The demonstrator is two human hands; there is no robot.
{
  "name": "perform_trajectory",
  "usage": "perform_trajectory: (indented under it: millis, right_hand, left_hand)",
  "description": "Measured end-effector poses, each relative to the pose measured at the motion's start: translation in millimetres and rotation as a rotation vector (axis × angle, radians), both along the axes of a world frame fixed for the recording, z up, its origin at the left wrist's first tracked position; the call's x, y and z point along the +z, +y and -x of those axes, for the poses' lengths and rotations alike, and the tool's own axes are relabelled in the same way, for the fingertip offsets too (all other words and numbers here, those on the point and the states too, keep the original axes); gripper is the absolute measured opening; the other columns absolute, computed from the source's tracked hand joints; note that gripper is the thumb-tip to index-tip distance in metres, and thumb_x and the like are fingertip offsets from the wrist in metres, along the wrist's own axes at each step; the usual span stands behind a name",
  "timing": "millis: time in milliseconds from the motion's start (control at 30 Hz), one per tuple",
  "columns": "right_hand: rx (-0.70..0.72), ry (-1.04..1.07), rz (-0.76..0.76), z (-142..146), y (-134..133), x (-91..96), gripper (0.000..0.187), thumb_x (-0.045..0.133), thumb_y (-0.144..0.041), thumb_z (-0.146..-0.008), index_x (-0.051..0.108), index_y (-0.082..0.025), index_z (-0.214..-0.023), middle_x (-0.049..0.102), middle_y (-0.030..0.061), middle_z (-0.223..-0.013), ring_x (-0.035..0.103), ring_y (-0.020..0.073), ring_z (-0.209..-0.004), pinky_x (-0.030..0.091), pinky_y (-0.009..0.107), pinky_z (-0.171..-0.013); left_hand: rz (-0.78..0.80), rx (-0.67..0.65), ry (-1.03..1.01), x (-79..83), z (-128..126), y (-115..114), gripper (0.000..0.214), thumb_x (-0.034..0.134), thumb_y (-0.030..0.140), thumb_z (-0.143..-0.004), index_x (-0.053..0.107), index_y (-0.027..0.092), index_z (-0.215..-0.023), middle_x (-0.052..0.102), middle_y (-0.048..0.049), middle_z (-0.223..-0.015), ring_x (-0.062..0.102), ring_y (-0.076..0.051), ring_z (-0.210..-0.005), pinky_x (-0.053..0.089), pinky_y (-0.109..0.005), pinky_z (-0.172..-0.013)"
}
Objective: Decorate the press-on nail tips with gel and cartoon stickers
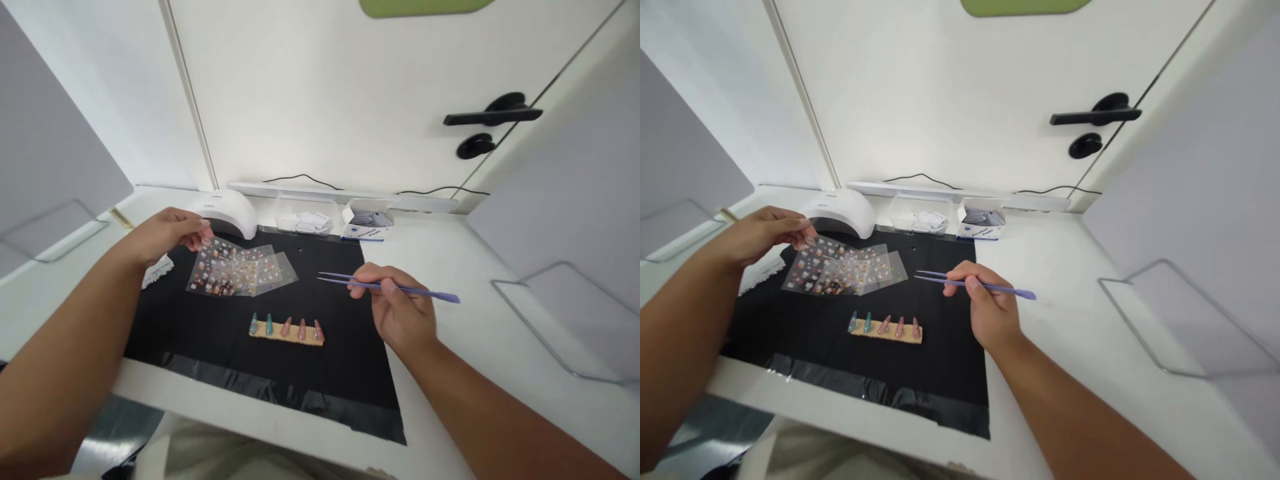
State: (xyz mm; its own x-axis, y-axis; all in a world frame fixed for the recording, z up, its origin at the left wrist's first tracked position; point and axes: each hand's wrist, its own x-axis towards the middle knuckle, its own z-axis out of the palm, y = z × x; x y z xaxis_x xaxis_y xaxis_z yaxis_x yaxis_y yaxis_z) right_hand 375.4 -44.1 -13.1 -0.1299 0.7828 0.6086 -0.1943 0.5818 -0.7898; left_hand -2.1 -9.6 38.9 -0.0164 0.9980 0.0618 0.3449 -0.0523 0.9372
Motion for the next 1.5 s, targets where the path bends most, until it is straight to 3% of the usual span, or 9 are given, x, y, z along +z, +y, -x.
perform_trajectory:
  millis: [167, 400, 567, 667, 767, 867, 1000, 1333, 1500]
  right_hand:
    - [0.002, 0.006, 0.035, -1.5, 3.7, -1.7, 0.023, 0.065, -0.041, -0.092, 0.080, -0.024, -0.086, 0.069, 0.0033, -0.063, 0.064, 0.0195, -0.064, 0.050, 0.034, -0.061]
    - [-0.044, 0.012, 0.089, -7.6, 8.0, -0.9, 0.023, 0.068, -0.043, -0.088, 0.081, -0.024, -0.084, 0.069, 0.0045, -0.066, 0.064, 0.0198, -0.064, 0.050, 0.034, -0.060]
    - [-0.046, 0.040, 0.099, -6.3, 9.5, -2.6, 0.023, 0.069, -0.044, -0.088, 0.081, -0.025, -0.084, 0.067, 0.0039, -0.063, 0.064, 0.0207, -0.065, 0.051, 0.034, -0.061]
    - [-0.036, 0.038, 0.096, -4.9, 9.1, -2.0, 0.023, 0.068, -0.044, -0.088, 0.081, -0.025, -0.084, 0.067, 0.0038, -0.063, 0.064, 0.0206, -0.066, 0.050, 0.034, -0.062]
    - [-0.037, 0.040, 0.092, -4.7, 7.7, -0.3, 0.023, 0.069, -0.044, -0.088, 0.081, -0.025, -0.084, 0.067, 0.0035, -0.063, 0.064, 0.0201, -0.065, 0.050, 0.034, -0.062]
    - [-0.047, 0.042, 0.097, -4.8, 5.8, 1.0, 0.023, 0.069, -0.045, -0.088, 0.081, -0.025, -0.084, 0.068, 0.0037, -0.064, 0.064, 0.0206, -0.066, 0.050, 0.035, -0.062]
    - [-0.032, 0.035, 0.095, -3.6, 3.6, 0.3, 0.025, 0.067, -0.046, -0.089, 0.080, -0.025, -0.084, 0.068, 0.0037, -0.064, 0.063, 0.0208, -0.066, 0.050, 0.035, -0.063]
    - [-0.111, 0.044, 0.139, 0.6, 1.3, 1.3, 0.025, 0.071, -0.049, -0.086, 0.079, -0.025, -0.083, 0.070, 0.0028, -0.067, 0.064, 0.0201, -0.063, 0.052, 0.037, -0.062]
    - [-0.116, 0.046, 0.122, -0.3, 3.4, -0.9, 0.024, 0.070, -0.046, -0.087, 0.079, -0.024, -0.084, 0.070, 0.0028, -0.066, 0.065, 0.0190, -0.063, 0.052, 0.036, -0.062]
  left_hand:
    - [0.026, -0.008, 0.121, -8.9, 25.2, -1.2, 0.033, 0.066, 0.045, -0.074, 0.069, 0.013, -0.069, 0.065, -0.0035, -0.064, 0.057, -0.015, -0.063, 0.048, -0.028, -0.065]
    - [0.052, -0.007, 0.427, -22.4, 40.3, 3.8, 0.037, 0.067, 0.053, -0.077, 0.068, 0.017, -0.076, 0.060, 0.0007, -0.064, 0.057, -0.018, -0.064, 0.046, -0.030, -0.064]
    - [-0.136, 0.201, 0.635, -20.7, 29.7, -0.8, 0.052, 0.056, 0.057, -0.082, 0.063, 0.019, -0.116, 0.066, -0.0094, -0.105, 0.064, -0.029, -0.092, 0.053, -0.040, -0.078]
    - [-0.197, 0.068, 0.703, -27.9, -2.5, -5.4, 0.053, 0.051, 0.056, -0.087, 0.060, 0.019, -0.124, 0.066, -0.0107, -0.119, 0.063, -0.029, -0.106, 0.053, -0.043, -0.092]
    - [-0.209, -0.183, 0.802, -44.3, -38.7, -5.2, 0.053, 0.064, 0.050, -0.081, 0.065, 0.023, -0.126, 0.065, -0.0078, -0.132, 0.055, -0.030, -0.127, 0.042, -0.044, -0.113]
    - [-0.179, -0.239, 0.907, -61.4, -58.2, 0.5, 0.074, 0.070, 0.048, -0.078, 0.053, 0.018, -0.144, 0.052, -0.0136, -0.151, 0.043, -0.038, -0.139, 0.034, -0.053, -0.117]
    - [-0.140, -0.256, 1.003, -70.3, -58.3, 8.1, 0.080, 0.067, 0.051, -0.082, 0.044, 0.020, -0.152, 0.050, -0.0123, -0.154, 0.044, -0.039, -0.137, 0.038, -0.053, -0.114]
    - [-0.173, -0.251, 1.063, -65.1, -59.9, 7.0, 0.061, 0.055, 0.045, -0.093, 0.050, 0.019, -0.148, 0.057, -0.0122, -0.148, 0.051, -0.037, -0.132, 0.041, -0.054, -0.110]
    - [-0.210, -0.252, 1.021, -69.8, -41.7, 10.7, 0.055, 0.052, 0.037, -0.094, 0.053, 0.021, -0.146, 0.058, -0.0096, -0.147, 0.053, -0.033, -0.130, 0.041, -0.049, -0.110]
